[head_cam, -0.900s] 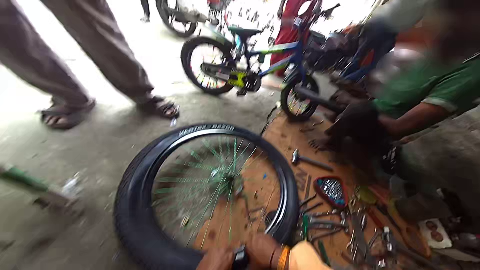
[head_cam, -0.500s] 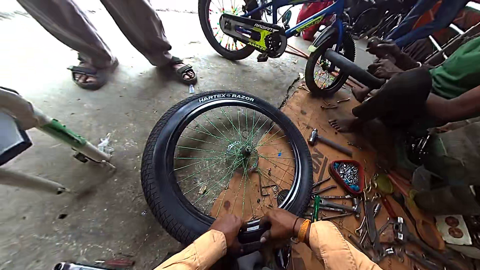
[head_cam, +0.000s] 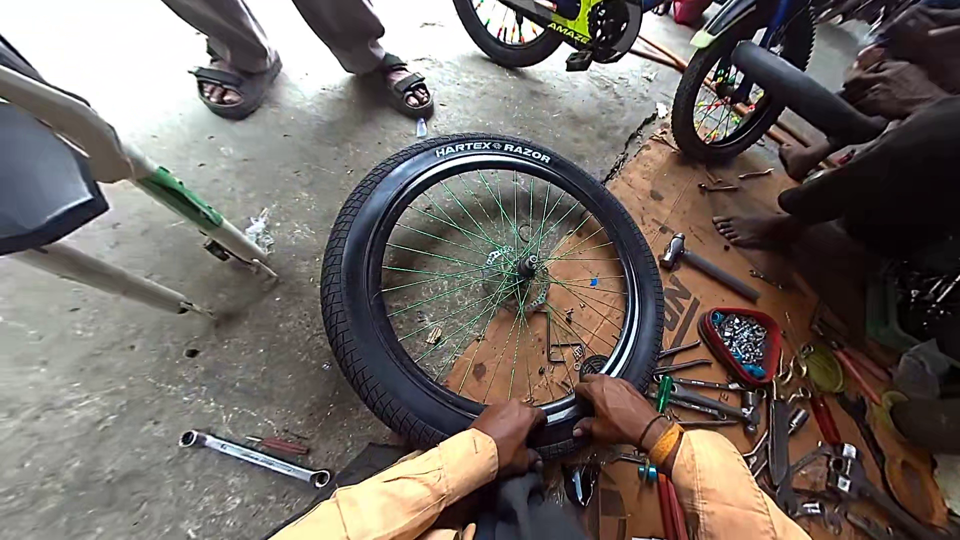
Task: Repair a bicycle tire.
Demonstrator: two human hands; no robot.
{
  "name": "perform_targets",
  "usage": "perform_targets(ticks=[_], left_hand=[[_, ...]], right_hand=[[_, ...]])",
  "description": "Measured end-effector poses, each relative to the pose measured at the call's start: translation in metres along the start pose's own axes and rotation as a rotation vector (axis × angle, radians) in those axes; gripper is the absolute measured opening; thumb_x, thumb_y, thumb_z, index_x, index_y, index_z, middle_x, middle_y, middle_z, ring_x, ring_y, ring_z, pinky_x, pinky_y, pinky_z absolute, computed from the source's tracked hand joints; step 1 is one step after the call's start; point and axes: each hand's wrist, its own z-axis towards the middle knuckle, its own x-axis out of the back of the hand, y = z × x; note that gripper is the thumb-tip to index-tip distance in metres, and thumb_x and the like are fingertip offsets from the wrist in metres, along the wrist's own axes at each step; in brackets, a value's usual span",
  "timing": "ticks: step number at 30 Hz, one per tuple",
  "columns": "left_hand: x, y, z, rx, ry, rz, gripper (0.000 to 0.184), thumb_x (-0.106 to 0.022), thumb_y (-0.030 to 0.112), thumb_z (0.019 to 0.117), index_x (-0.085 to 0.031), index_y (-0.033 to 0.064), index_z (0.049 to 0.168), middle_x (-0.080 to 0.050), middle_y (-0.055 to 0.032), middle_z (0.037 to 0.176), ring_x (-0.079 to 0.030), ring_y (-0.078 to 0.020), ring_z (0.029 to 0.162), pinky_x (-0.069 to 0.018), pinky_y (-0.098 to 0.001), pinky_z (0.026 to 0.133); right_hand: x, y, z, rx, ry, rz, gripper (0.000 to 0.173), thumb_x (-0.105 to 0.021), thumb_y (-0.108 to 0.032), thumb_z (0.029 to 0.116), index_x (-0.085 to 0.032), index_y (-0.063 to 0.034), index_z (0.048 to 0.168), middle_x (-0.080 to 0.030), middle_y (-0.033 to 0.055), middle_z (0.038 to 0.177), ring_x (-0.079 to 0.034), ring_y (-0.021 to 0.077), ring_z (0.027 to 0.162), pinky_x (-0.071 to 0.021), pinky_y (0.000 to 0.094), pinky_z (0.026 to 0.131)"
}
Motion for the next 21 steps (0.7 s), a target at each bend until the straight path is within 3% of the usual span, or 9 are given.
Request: perform_targets(ticks=[4, 7, 9, 13, 15, 17, 19, 21], left_hand=[[0.004, -0.003, 0.006, -0.021, -0.064, 0.003, 0.055, -0.074, 0.043, 0.0911, -0.061, 0.0147, 0.136, -0.069, -0.0173, 0.122, -0.065, -0.0367, 0.118, -0.0494, -0.0610, 0.101], [0.006, -0.004, 0.005, 0.003, -0.080, 0.047, 0.053, -0.074, 0.042, 0.0918, -0.060, 0.0170, 0.137, -0.070, -0.0178, 0.120, -0.066, -0.0389, 0.115, -0.0509, -0.0636, 0.096], [0.003, -0.002, 0.004, 0.010, -0.049, 0.052, 0.051, -0.073, 0.039, 0.0923, -0.060, 0.0148, 0.135, -0.069, -0.0188, 0.119, -0.066, -0.0405, 0.114, -0.0510, -0.0650, 0.094], [-0.010, -0.003, -0.002, -0.010, 0.056, -0.017, 0.051, -0.068, 0.034, 0.0955, -0.056, 0.0175, 0.142, -0.066, -0.0132, 0.132, -0.063, -0.0344, 0.122, -0.0502, -0.0596, 0.101], [-0.009, -0.005, -0.005, -0.015, 0.087, -0.036, 0.050, -0.065, 0.034, 0.0982, -0.055, 0.0175, 0.144, -0.064, -0.0134, 0.135, -0.062, -0.0336, 0.124, -0.0493, -0.0572, 0.103], [-0.008, -0.008, -0.009, -0.003, 0.094, -0.012, 0.046, -0.061, 0.038, 0.1007, -0.057, 0.0172, 0.142, -0.065, -0.0138, 0.133, -0.064, -0.0340, 0.121, -0.0505, -0.0568, 0.101], [-0.006, -0.015, -0.015, -0.008, 0.101, 0.011, 0.042, -0.056, 0.042, 0.1030, -0.061, 0.0159, 0.136, -0.067, -0.0134, 0.128, -0.066, -0.0336, 0.117, -0.0518, -0.0573, 0.099], [-0.001, -0.028, -0.024, -0.044, 0.151, -0.031, 0.040, -0.054, 0.044, 0.1038, -0.067, 0.0147, 0.128, -0.071, -0.0120, 0.120, -0.068, -0.0314, 0.110, -0.0530, -0.0566, 0.097]], right_hand=[[0.015, -0.003, 0.009, -0.016, -0.171, -0.081, 0.049, -0.072, -0.054, 0.0875, -0.071, -0.0072, 0.101, -0.069, 0.0163, 0.100, -0.066, 0.0354, 0.099, -0.0516, 0.0585, 0.084], [0.014, -0.006, 0.015, 0.014, -0.269, -0.112, 0.052, -0.073, -0.056, 0.0861, -0.072, -0.0060, 0.102, -0.068, 0.0207, 0.102, -0.066, 0.0404, 0.101, -0.0510, 0.0637, 0.084], [0.013, 0.000, 0.014, 0.055, -0.235, -0.053, 0.050, -0.072, -0.056, 0.0865, -0.072, -0.0086, 0.104, -0.069, 0.0186, 0.101, -0.067, 0.0386, 0.100, -0.0512, 0.0634, 0.085], [-0.003, 0.030, 0.000, 0.123, 0.032, 0.207, 0.040, -0.068, -0.049, 0.0936, -0.072, -0.0139, 0.113, -0.071, 0.0078, 0.105, -0.067, 0.0255, 0.104, -0.0514, 0.0513, 0.094], [-0.016, 0.031, -0.005, 0.166, 0.099, 0.149, 0.050, -0.068, -0.054, 0.0918, -0.071, -0.0107, 0.116, -0.070, 0.0105, 0.112, -0.064, 0.0287, 0.112, -0.0456, 0.0508, 0.104], [-0.031, 0.022, -0.012, 0.204, 0.211, 0.204, 0.053, -0.063, -0.059, 0.0930, -0.071, -0.0121, 0.116, -0.070, 0.0084, 0.113, -0.062, 0.0256, 0.115, -0.0389, 0.0475, 0.112], [-0.051, 0.016, -0.016, 0.178, 0.548, 0.497, 0.040, -0.068, -0.049, 0.0944, -0.076, -0.0135, 0.110, -0.074, 0.0046, 0.107, -0.068, 0.0175, 0.107, -0.0504, 0.0391, 0.104], [-0.062, 0.016, -0.018, -0.068, 0.952, 0.761, 0.031, -0.073, -0.036, 0.0922, -0.076, -0.0114, 0.111, -0.073, 0.0056, 0.108, -0.069, 0.0177, 0.102, -0.0584, 0.0411, 0.092]])
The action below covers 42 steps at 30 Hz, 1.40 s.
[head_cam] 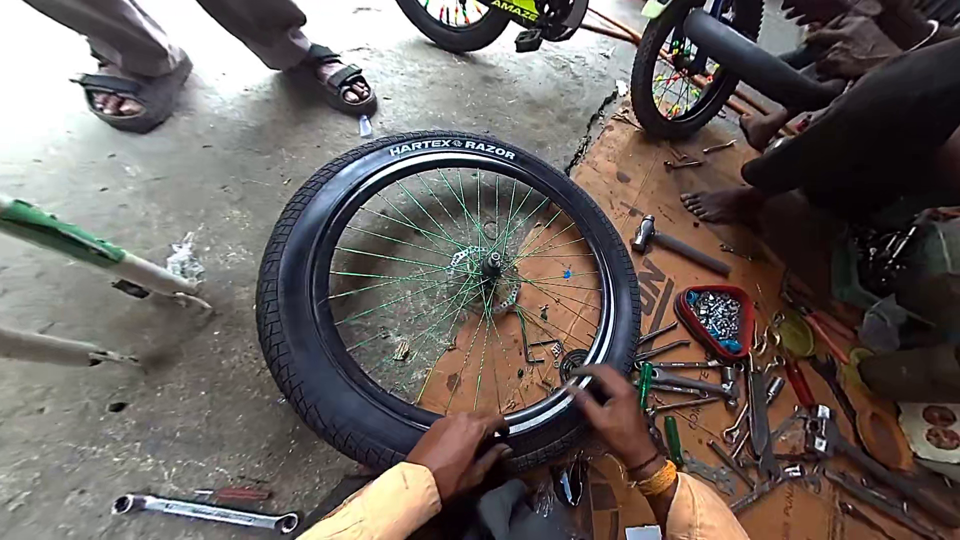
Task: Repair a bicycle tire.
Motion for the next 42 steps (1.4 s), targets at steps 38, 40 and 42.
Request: perform_targets(ticks=[38, 40, 42], left_hand=[[0.028, -0.003, 0.004, 0.072, -0.166, 0.189, 0.048, -0.044, 0.046, 0.1079, -0.055, 0.0161, 0.143, -0.062, -0.0135, 0.139, -0.061, -0.0356, 0.125, -0.0455, -0.0621, 0.104], [0.036, -0.014, -0.006, 0.068, -0.200, 0.204, 0.047, -0.045, 0.044, 0.1083, -0.054, 0.0161, 0.144, -0.061, -0.0121, 0.141, -0.060, -0.0339, 0.127, -0.0423, -0.0610, 0.106], [0.039, -0.021, -0.013, 0.084, -0.198, 0.231, 0.042, -0.048, 0.041, 0.1076, -0.058, 0.0156, 0.139, -0.063, -0.0109, 0.137, -0.060, -0.0322, 0.126, -0.0410, -0.0607, 0.107]], right_hand=[[0.019, 0.028, 0.050, -0.821, 0.306, 0.976, 0.054, -0.078, -0.037, 0.0894, -0.061, -0.0074, 0.131, -0.072, 0.0143, 0.108, -0.072, 0.0255, 0.095, -0.0607, 0.0471, 0.082], [0.012, 0.022, 0.041, -0.850, 0.294, 0.990, 0.049, -0.078, -0.033, 0.0889, -0.062, -0.0075, 0.128, -0.073, 0.0143, 0.105, -0.073, 0.0252, 0.091, -0.0616, 0.0455, 0.078], [0.000, 0.023, 0.026, -0.845, 0.297, 1.065, 0.052, -0.080, -0.025, 0.0878, -0.060, -0.0059, 0.131, -0.073, 0.0167, 0.109, -0.073, 0.0279, 0.095, -0.0616, 0.0489, 0.082]])
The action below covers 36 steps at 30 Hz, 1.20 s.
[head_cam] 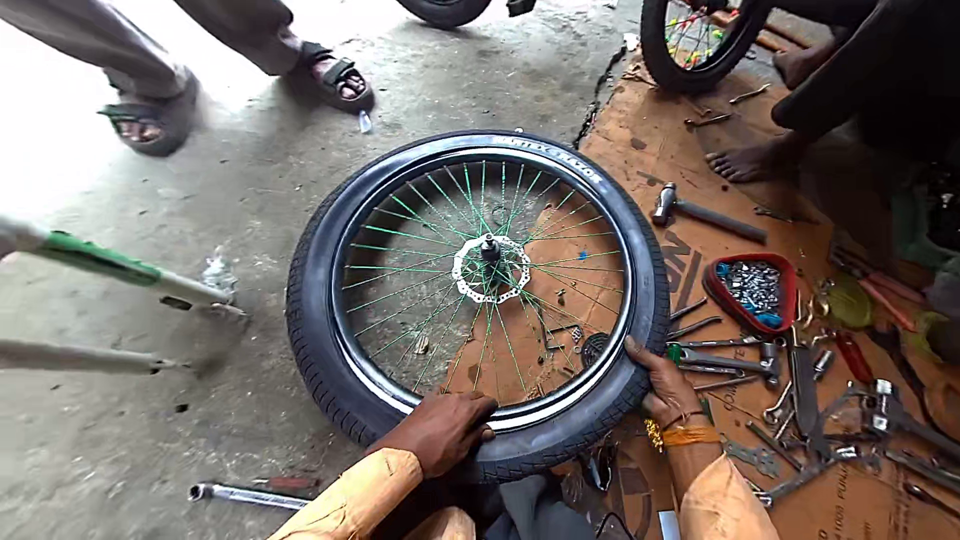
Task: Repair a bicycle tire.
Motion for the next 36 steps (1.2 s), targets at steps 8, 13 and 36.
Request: perform_targets(ticks=[8, 13, 36], left_hand=[[0.008, -0.031, -0.017, 0.015, 0.044, 0.007, 0.035, -0.058, 0.039, 0.1036, -0.065, 0.0188, 0.131, -0.070, -0.0051, 0.125, -0.064, -0.0249, 0.119, -0.0392, -0.0553, 0.111], [0.004, -0.042, -0.025, 0.083, 0.186, -0.003, 0.040, -0.070, 0.039, 0.0957, -0.064, 0.0207, 0.130, -0.071, -0.0017, 0.118, -0.067, -0.0217, 0.110, -0.0447, -0.0542, 0.106], [-0.024, 0.025, 0.025, -0.022, 0.209, 0.026, 0.062, -0.034, 0.061, 0.1053, -0.061, 0.0128, 0.133, -0.070, -0.0117, 0.125, -0.065, -0.0293, 0.119, -0.0395, -0.0528, 0.111]], right_hand=[[-0.006, 0.037, -0.024, 0.013, -0.045, 0.269, 0.035, -0.068, -0.017, 0.0974, -0.061, -0.0035, 0.129, -0.072, 0.0182, 0.111, -0.072, 0.0274, 0.099, -0.0608, 0.0476, 0.087], [-0.015, 0.053, -0.038, 0.058, -0.006, 0.293, 0.033, -0.067, -0.013, 0.0974, -0.061, -0.0028, 0.128, -0.071, 0.0174, 0.112, -0.072, 0.0262, 0.099, -0.0615, 0.0465, 0.087], [-0.006, -0.009, -0.011, 0.113, 0.044, 0.072, 0.045, -0.066, -0.039, 0.0983, -0.058, -0.0135, 0.135, -0.071, 0.0089, 0.116, -0.069, 0.0218, 0.103, -0.0588, 0.0464, 0.087]])
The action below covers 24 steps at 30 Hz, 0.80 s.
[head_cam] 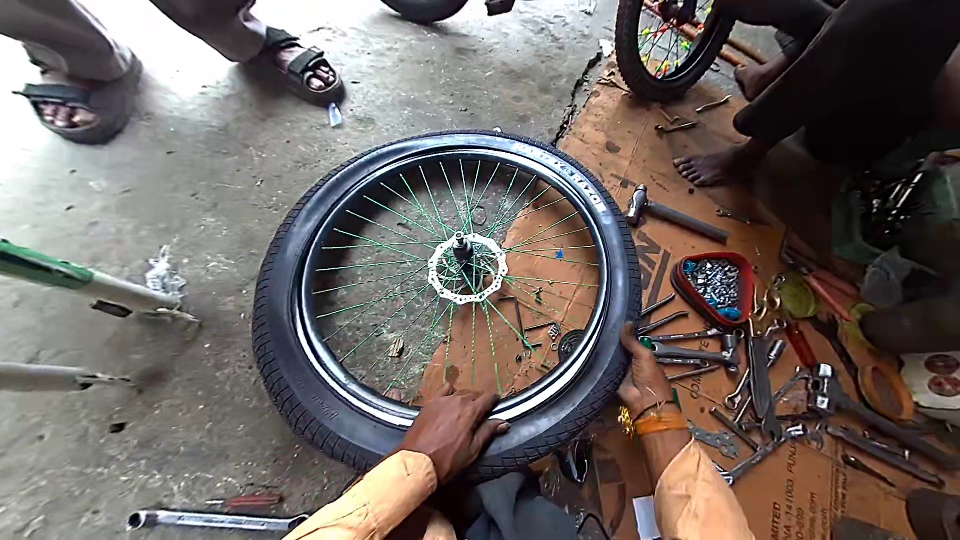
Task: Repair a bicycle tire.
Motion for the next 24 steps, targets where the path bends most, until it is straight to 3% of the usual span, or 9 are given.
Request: perform_targets(ticks=[3, 5, 11, 16, 19, 22, 24], left_hand=[[0.000, -0.016, -0.007, -0.019, 0.022, 0.015, 0.063, -0.036, 0.063, 0.1040, -0.063, 0.0135, 0.131, -0.070, -0.0111, 0.125, -0.066, -0.0289, 0.119, -0.0417, -0.0522, 0.109], [-0.001, -0.020, -0.011, -0.022, 0.033, 0.035, 0.063, -0.036, 0.065, 0.1029, -0.065, 0.0155, 0.130, -0.072, -0.0079, 0.123, -0.067, -0.0261, 0.117, -0.0426, -0.0500, 0.108], [0.005, -0.034, -0.024, 0.000, 0.068, 0.078, 0.059, -0.038, 0.062, 0.1029, -0.067, 0.0175, 0.129, -0.071, -0.0077, 0.124, -0.066, -0.0270, 0.119, -0.0429, -0.0519, 0.109], [0.003, -0.052, -0.042, -0.021, 0.190, 0.113, 0.060, -0.037, 0.063, 0.1020, -0.071, 0.0206, 0.127, -0.073, -0.0055, 0.120, -0.068, -0.0255, 0.117, -0.0461, -0.0520, 0.107], [-0.004, -0.059, -0.041, -0.078, 0.262, 0.133, 0.063, -0.034, 0.065, 0.1019, -0.073, 0.0194, 0.122, -0.074, -0.0052, 0.117, -0.069, -0.0255, 0.113, -0.0487, -0.0515, 0.103], [-0.002, -0.063, -0.040, -0.099, 0.284, 0.162, 0.061, -0.037, 0.063, 0.1022, -0.074, 0.0185, 0.121, -0.075, -0.0051, 0.115, -0.069, -0.0257, 0.113, -0.0492, -0.0512, 0.103], [0.001, -0.070, -0.044, -0.102, 0.260, 0.182, 0.059, -0.039, 0.062, 0.1024, -0.074, 0.0188, 0.121, -0.075, -0.0047, 0.116, -0.069, -0.0257, 0.115, -0.0485, -0.0513, 0.105]], right_hand=[[-0.005, -0.013, 0.009, -0.083, -0.051, -0.135, 0.057, -0.081, -0.038, 0.0863, -0.060, -0.0085, 0.131, -0.072, 0.0130, 0.109, -0.072, 0.0249, 0.094, -0.0609, 0.0463, 0.080], [-0.003, -0.007, 0.009, -0.124, -0.054, -0.147, 0.058, -0.084, -0.033, 0.0834, -0.061, -0.0073, 0.131, -0.073, 0.0156, 0.108, -0.073, 0.0277, 0.093, -0.0616, 0.0483, 0.079], [0.003, 0.027, -0.001, -0.109, -0.070, 0.108, 0.041, -0.072, -0.017, 0.0943, -0.060, -0.0022, 0.130, -0.071, 0.0196, 0.110, -0.072, 0.0291, 0.098, -0.0610, 0.0484, 0.086], [-0.004, 0.047, -0.022, -0.097, -0.079, 0.268, 0.035, -0.067, -0.017, 0.0977, -0.061, -0.0026, 0.129, -0.071, 0.0200, 0.111, -0.072, 0.0288, 0.099, -0.0610, 0.0485, 0.087], [-0.002, 0.045, -0.023, -0.115, -0.037, 0.216, 0.039, -0.065, -0.018, 0.0995, -0.057, -0.0013, 0.134, -0.070, 0.0219, 0.115, -0.071, 0.0309, 0.102, -0.0601, 0.0498, 0.090], [0.003, 0.022, -0.006, -0.048, -0.010, 0.003, 0.050, -0.065, -0.030, 0.0999, -0.052, -0.0053, 0.142, -0.068, 0.0168, 0.122, -0.069, 0.0275, 0.109, -0.0582, 0.0496, 0.094], [0.004, 0.008, 0.014, -0.031, -0.011, -0.125, 0.052, -0.068, -0.037, 0.0968, -0.055, -0.0074, 0.137, -0.070, 0.0131, 0.116, -0.070, 0.0249, 0.103, -0.0588, 0.0481, 0.087]])
